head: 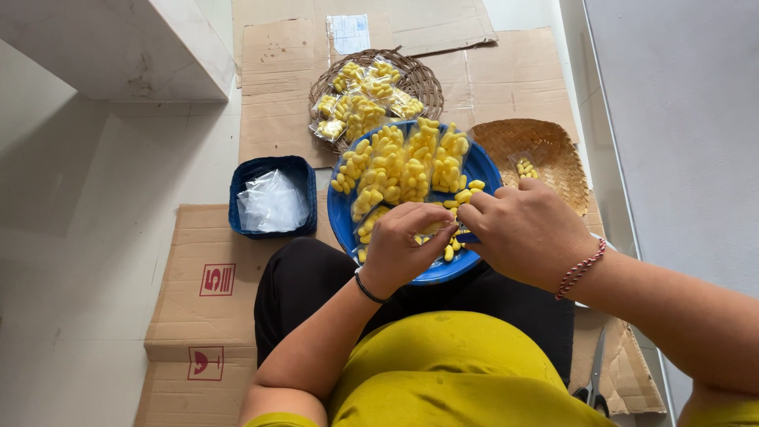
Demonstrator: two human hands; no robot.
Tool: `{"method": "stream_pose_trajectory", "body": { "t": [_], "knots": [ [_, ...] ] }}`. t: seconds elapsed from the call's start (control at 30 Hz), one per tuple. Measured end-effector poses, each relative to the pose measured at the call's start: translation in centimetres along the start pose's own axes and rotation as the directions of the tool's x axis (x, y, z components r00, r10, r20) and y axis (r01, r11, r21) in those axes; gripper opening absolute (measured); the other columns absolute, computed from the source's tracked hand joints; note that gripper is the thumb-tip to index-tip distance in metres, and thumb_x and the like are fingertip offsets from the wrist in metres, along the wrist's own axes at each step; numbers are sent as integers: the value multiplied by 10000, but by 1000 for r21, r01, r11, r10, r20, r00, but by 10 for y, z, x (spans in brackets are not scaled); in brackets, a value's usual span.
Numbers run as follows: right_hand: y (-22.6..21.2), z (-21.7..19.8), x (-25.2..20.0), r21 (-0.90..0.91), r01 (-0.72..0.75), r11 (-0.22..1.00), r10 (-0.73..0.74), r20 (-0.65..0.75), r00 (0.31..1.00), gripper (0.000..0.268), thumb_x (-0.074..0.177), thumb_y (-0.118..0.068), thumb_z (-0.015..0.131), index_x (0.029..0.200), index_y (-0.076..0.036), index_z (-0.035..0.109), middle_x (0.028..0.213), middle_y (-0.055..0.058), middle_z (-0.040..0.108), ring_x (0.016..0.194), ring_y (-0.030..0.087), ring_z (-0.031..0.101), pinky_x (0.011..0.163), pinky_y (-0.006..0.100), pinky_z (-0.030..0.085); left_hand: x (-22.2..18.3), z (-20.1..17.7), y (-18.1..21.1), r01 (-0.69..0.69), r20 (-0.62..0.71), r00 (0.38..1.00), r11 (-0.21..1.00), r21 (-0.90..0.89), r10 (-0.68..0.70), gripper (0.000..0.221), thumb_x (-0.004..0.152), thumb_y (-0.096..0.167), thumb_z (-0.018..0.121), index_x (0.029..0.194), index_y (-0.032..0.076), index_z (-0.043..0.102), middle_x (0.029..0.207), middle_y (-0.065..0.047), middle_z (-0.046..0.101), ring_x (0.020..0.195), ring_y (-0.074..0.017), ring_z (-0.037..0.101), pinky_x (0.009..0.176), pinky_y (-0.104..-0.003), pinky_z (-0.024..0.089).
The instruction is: Packaging small snacks into plastic bags and sealing them using a hand stapler.
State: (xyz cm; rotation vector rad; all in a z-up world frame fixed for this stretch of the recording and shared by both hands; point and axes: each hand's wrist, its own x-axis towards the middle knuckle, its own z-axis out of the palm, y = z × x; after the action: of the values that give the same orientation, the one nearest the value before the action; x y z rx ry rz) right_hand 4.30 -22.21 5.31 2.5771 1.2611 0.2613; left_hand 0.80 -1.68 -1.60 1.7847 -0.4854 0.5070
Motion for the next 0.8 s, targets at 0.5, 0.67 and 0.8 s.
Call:
{"method": "stream_pose_trajectory", "body": {
  "t": [0.5, 0.67, 0.8],
  "knots": [
    [1, 17, 7, -56, 9, 998, -15, -120, 993, 214, 862, -384, 709, 915, -194, 625, 843, -36, 639, 732, 202, 685, 624, 382, 423, 0, 4, -10, 1, 24, 1000, 999, 53, -3, 349, 784, 152, 878, 1115, 111, 772, 960, -82, 795, 967, -299, 758, 817, -392, 562],
    [5, 27, 9, -31, 21, 999, -25, -131, 991, 257, 857, -430, 689, 913, -193, 604, 837, -28, 623, 718, 215, 670, 624, 389, 426, 0, 4, -10, 65, 40, 997, 997, 30, -66, 375, 755, 189, 902, 1107, 153, 776, 961, -40, 799, 965, -263, 760, 840, -364, 562],
    [15, 18, 10, 151, -12, 988, 29, -111, 993, 471, 826, -640, 652, 963, -196, 571, 841, 3, 657, 770, 268, 718, 646, 431, 503, 3, 2, -15, 196, 82, 979, 971, -138, -186, 368, 764, 161, 902, 1108, 163, 772, 978, -62, 802, 996, -265, 764, 876, -359, 577]
  ]
}}
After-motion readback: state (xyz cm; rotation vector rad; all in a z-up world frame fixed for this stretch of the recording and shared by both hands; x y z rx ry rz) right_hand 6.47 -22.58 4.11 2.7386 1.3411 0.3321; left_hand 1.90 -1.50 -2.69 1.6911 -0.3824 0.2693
